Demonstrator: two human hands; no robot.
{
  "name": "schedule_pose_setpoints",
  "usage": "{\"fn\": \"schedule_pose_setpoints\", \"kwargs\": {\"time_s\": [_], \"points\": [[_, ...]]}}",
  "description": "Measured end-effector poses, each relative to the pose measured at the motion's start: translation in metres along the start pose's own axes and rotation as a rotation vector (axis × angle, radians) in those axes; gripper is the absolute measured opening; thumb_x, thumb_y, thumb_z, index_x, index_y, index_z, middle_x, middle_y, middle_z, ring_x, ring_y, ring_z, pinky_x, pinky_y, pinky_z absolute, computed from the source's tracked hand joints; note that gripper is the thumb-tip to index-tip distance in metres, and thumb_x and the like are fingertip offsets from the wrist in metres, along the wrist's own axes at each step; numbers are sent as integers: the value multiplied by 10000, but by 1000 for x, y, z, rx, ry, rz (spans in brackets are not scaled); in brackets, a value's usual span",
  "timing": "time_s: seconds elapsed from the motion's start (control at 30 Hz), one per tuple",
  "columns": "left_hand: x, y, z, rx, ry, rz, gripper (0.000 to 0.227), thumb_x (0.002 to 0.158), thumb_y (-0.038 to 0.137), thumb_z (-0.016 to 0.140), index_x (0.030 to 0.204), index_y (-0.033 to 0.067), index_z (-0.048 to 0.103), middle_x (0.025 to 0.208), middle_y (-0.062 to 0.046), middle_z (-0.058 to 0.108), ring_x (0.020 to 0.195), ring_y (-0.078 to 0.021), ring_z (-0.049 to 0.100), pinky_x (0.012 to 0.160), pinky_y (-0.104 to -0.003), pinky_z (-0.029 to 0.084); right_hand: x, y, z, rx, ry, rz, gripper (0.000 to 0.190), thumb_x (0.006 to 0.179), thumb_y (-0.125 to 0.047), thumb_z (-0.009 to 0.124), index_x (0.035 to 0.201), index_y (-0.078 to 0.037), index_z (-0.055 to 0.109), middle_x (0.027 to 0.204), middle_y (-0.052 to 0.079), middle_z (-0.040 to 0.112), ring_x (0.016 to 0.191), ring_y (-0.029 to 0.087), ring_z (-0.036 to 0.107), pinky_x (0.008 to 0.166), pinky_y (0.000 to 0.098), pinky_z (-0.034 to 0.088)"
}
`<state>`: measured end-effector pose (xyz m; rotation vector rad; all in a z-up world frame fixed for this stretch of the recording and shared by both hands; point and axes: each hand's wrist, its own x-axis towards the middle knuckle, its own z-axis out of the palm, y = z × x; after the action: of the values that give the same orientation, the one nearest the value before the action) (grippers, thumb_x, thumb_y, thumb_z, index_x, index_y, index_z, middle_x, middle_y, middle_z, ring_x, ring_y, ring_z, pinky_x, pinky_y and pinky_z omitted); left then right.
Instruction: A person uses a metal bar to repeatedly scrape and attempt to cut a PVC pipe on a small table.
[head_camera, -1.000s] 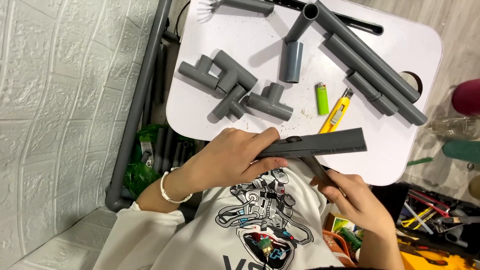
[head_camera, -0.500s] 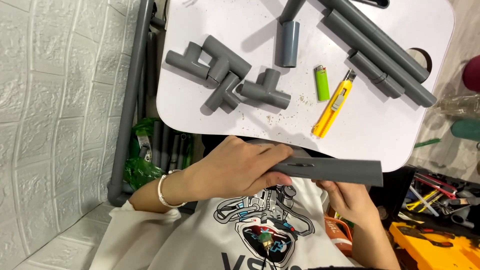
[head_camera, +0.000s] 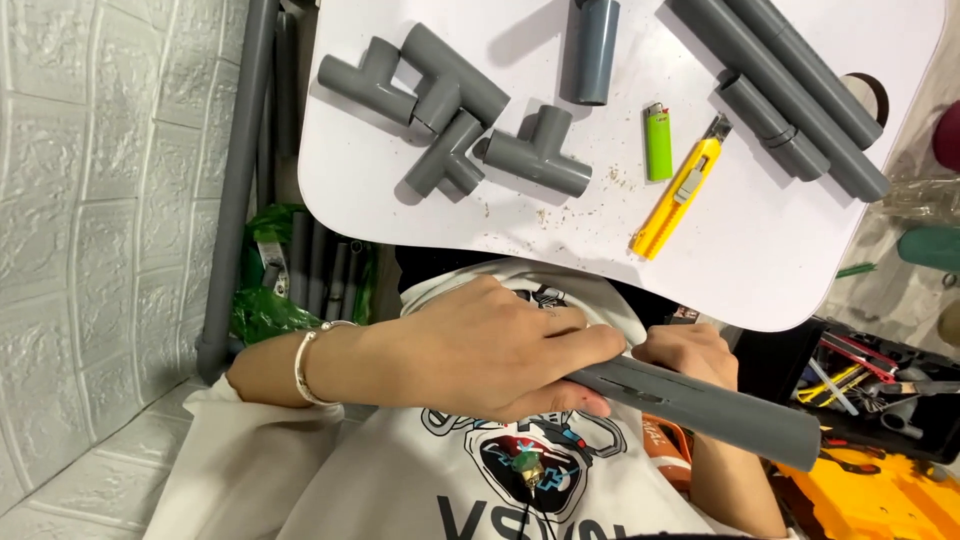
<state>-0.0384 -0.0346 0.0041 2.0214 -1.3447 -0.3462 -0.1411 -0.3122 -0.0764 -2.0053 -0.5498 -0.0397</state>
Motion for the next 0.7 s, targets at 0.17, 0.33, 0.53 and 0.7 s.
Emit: {"fn": "schedule_pose_setpoints", "kwargs": {"time_s": [0.17,0.33,0.53,0.7], "points": [[-3,2,2,47,39,12,456,1046,580,473,1199,167,590,743,23,580,437,-272,556,311,-440,396,15,-6,-3,76,-51,-98,304,1057,-282,510,887,-33,551,622,21,414,478,146,321,470,297,276],[-3,7,3,-13,-56,-36,449,1040,580,472,1216,178,568,666,12,581,433,-319,548,316,-466,417,11,-7,2,159,-57,-108,358,1068,-290,473,827,-33,536,614,27,349,485,159,260,473,318,220],[5,9,-11,-107,-235,-185,549,1028,604,329,1270,141,499,759,-101,723,551,-478,676,416,-602,505,-66,26,-6,401,-140,224,323,1052,-343,527,1009,-111,746,806,-31,796,436,38,606,449,198,540],[6,10,-15,-186,-327,-274,548,1024,599,319,1327,169,471,739,-85,700,552,-472,647,454,-598,488,-112,38,-7,-139,-21,148,300,985,3,517,1284,-18,509,1116,201,583,915,298,614,825,407,537]]}}
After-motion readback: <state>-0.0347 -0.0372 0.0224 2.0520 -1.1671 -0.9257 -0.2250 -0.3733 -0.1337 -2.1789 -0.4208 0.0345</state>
